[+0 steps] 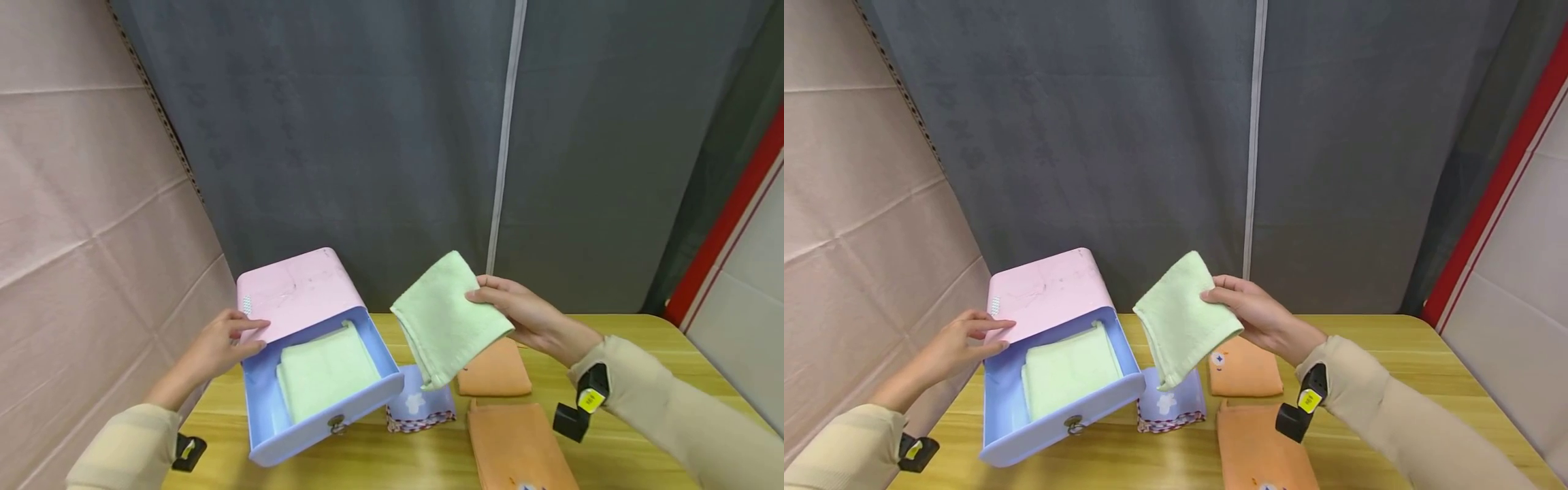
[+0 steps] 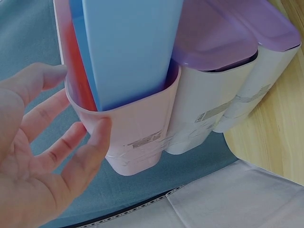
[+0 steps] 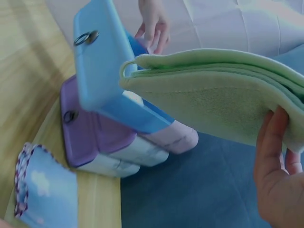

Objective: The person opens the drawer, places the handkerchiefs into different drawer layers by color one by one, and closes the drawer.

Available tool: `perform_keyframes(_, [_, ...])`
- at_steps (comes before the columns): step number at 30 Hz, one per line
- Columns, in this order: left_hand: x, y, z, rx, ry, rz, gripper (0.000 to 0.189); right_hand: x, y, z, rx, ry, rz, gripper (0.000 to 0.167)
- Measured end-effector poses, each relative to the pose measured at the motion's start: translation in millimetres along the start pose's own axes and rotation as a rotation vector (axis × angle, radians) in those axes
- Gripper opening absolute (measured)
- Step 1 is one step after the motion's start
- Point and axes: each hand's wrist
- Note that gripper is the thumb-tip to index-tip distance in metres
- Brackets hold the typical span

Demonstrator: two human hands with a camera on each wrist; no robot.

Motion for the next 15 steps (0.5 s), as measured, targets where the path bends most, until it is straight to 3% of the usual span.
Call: perform_keyframes(15, [0.6,-1.2,1.8,-0.017,-0.006,0.006,0.037,-34.8,-39.1,-9.0,0.039,-0.062,-0.058,0.024])
Point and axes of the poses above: each hand's wrist, its own y-axis away from the middle knuckle, its own x-axis out of the back of the hand, z = x × y, and after that the axes turned 12 degrees about -z, right-handed
